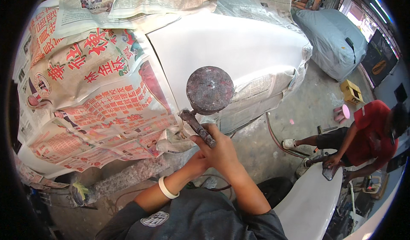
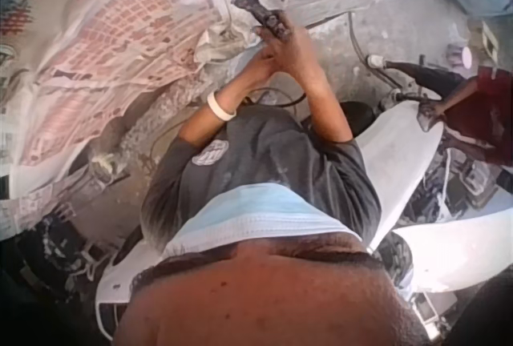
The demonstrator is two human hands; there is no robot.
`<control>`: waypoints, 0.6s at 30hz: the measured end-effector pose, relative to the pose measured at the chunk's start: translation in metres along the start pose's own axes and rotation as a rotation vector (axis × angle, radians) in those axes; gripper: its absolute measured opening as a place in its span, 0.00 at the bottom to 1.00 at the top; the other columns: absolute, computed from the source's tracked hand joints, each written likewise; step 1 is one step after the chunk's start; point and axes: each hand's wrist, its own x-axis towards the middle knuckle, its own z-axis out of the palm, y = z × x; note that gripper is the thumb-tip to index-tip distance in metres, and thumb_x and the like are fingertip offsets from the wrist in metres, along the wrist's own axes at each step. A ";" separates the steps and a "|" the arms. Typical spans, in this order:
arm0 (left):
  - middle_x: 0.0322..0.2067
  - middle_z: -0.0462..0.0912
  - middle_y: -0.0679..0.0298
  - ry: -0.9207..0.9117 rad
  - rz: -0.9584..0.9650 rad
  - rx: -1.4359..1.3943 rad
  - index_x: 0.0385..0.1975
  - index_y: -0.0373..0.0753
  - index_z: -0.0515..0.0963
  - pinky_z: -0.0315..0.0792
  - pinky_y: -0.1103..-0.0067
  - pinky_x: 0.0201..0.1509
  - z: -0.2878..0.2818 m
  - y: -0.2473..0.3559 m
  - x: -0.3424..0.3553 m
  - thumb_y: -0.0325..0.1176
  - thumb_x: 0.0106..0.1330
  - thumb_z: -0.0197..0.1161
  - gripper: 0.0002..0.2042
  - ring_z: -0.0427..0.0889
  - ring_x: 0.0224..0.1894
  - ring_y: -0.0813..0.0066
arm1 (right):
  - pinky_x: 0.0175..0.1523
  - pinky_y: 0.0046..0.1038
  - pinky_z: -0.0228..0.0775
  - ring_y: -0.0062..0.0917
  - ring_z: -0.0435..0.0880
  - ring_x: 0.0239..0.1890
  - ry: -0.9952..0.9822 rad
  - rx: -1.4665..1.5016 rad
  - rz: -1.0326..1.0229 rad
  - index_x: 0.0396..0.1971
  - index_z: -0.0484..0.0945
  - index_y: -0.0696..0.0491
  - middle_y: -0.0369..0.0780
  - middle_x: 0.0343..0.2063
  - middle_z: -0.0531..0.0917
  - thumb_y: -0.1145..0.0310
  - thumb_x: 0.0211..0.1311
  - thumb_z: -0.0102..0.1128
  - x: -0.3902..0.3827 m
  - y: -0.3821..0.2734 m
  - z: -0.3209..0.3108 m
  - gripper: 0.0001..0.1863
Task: The person paints a car panel using a spray gun, moving the gun in steady strokes across the surface and periodically wiping the area with a cloth.
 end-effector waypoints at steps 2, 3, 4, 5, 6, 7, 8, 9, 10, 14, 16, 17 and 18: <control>0.48 0.80 0.63 -0.006 -0.031 -0.012 0.53 0.36 0.75 0.74 0.75 0.54 0.000 0.006 -0.007 0.34 0.72 0.58 0.14 0.80 0.50 0.73 | 0.28 0.30 0.70 0.25 0.78 0.22 0.010 0.033 0.066 0.41 0.76 0.57 0.41 0.19 0.79 0.66 0.58 0.71 0.003 -0.006 -0.004 0.16; 0.49 0.80 0.62 -0.010 -0.050 0.003 0.53 0.36 0.74 0.74 0.75 0.54 0.000 0.009 -0.010 0.33 0.72 0.57 0.14 0.79 0.51 0.73 | 0.28 0.30 0.69 0.24 0.77 0.21 0.015 0.048 0.097 0.40 0.75 0.57 0.40 0.18 0.78 0.67 0.59 0.71 0.006 -0.008 -0.007 0.15; 0.49 0.80 0.61 -0.015 -0.069 0.018 0.54 0.36 0.74 0.74 0.75 0.54 -0.001 0.012 -0.014 0.32 0.72 0.57 0.14 0.79 0.52 0.73 | 0.27 0.29 0.68 0.23 0.75 0.20 0.050 0.030 0.099 0.39 0.75 0.57 0.39 0.18 0.77 0.67 0.59 0.70 0.009 -0.008 -0.011 0.14; 0.50 0.80 0.60 -0.026 -0.114 0.049 0.55 0.35 0.74 0.74 0.75 0.55 -0.003 0.014 -0.019 0.32 0.72 0.57 0.14 0.79 0.53 0.73 | 0.26 0.29 0.67 0.22 0.74 0.19 0.088 0.011 0.103 0.38 0.74 0.57 0.38 0.18 0.76 0.68 0.60 0.69 0.012 -0.006 -0.018 0.14; 0.50 0.80 0.59 -0.037 -0.158 0.080 0.55 0.35 0.74 0.74 0.75 0.56 -0.005 0.015 -0.024 0.31 0.72 0.57 0.15 0.79 0.53 0.73 | 0.25 0.28 0.66 0.21 0.72 0.18 0.126 -0.009 0.107 0.37 0.74 0.57 0.37 0.18 0.75 0.68 0.60 0.68 0.015 -0.003 -0.026 0.13; 0.50 0.80 0.58 -0.048 -0.203 0.111 0.56 0.35 0.73 0.74 0.75 0.56 -0.010 0.015 -0.030 0.31 0.72 0.57 0.15 0.78 0.53 0.73 | 0.26 0.29 0.67 0.24 0.74 0.19 0.175 -0.042 0.098 0.38 0.74 0.57 0.39 0.18 0.76 0.67 0.61 0.68 0.019 -0.001 -0.033 0.14; 0.50 0.80 0.59 -0.042 -0.211 0.133 0.57 0.35 0.73 0.74 0.75 0.56 -0.017 0.012 -0.037 0.30 0.72 0.57 0.15 0.78 0.53 0.73 | 0.28 0.30 0.68 0.26 0.76 0.20 0.216 -0.069 0.086 0.38 0.74 0.57 0.40 0.18 0.77 0.66 0.61 0.69 0.022 0.003 -0.038 0.14; 0.50 0.80 0.59 -0.046 -0.222 0.155 0.57 0.35 0.73 0.73 0.75 0.56 -0.024 0.006 -0.042 0.30 0.72 0.57 0.16 0.78 0.53 0.73 | 0.29 0.31 0.69 0.29 0.78 0.21 0.266 -0.103 0.077 0.39 0.74 0.57 0.42 0.19 0.78 0.65 0.61 0.69 0.025 0.008 -0.046 0.15; 0.50 0.80 0.59 -0.049 -0.232 0.177 0.57 0.35 0.73 0.73 0.75 0.56 -0.031 0.002 -0.047 0.30 0.72 0.57 0.16 0.78 0.53 0.73 | 0.25 0.29 0.67 0.25 0.75 0.18 0.325 -0.103 -0.017 0.40 0.73 0.56 0.40 0.18 0.76 0.64 0.63 0.67 0.028 0.020 -0.051 0.15; 0.50 0.80 0.59 -0.032 -0.239 0.186 0.57 0.35 0.73 0.73 0.76 0.56 -0.046 0.008 -0.072 0.31 0.72 0.57 0.16 0.78 0.53 0.73 | 0.21 0.24 0.62 0.16 0.72 0.16 0.370 -0.016 0.262 0.41 0.73 0.55 0.36 0.20 0.78 0.60 0.65 0.65 0.029 -0.007 -0.064 0.16; 0.50 0.80 0.60 -0.020 -0.236 0.164 0.56 0.35 0.74 0.73 0.76 0.55 -0.048 0.011 -0.079 0.31 0.72 0.57 0.15 0.78 0.53 0.74 | 0.22 0.27 0.65 0.21 0.75 0.16 0.340 -0.012 0.264 0.42 0.74 0.55 0.38 0.20 0.78 0.60 0.65 0.66 0.029 -0.010 -0.060 0.16; 0.49 0.81 0.60 -0.021 -0.236 0.181 0.56 0.35 0.74 0.73 0.76 0.55 -0.048 0.013 -0.081 0.31 0.72 0.57 0.15 0.78 0.53 0.74 | 0.23 0.28 0.66 0.24 0.76 0.17 0.323 -0.008 0.266 0.42 0.74 0.55 0.39 0.19 0.79 0.60 0.64 0.66 0.028 -0.012 -0.057 0.16; 0.49 0.81 0.61 -0.023 -0.235 0.198 0.56 0.35 0.74 0.73 0.77 0.56 -0.047 0.015 -0.082 0.31 0.72 0.57 0.15 0.78 0.52 0.74 | 0.25 0.30 0.67 0.28 0.77 0.18 0.295 -0.052 0.207 0.42 0.74 0.55 0.40 0.19 0.79 0.61 0.64 0.66 0.028 -0.014 -0.050 0.16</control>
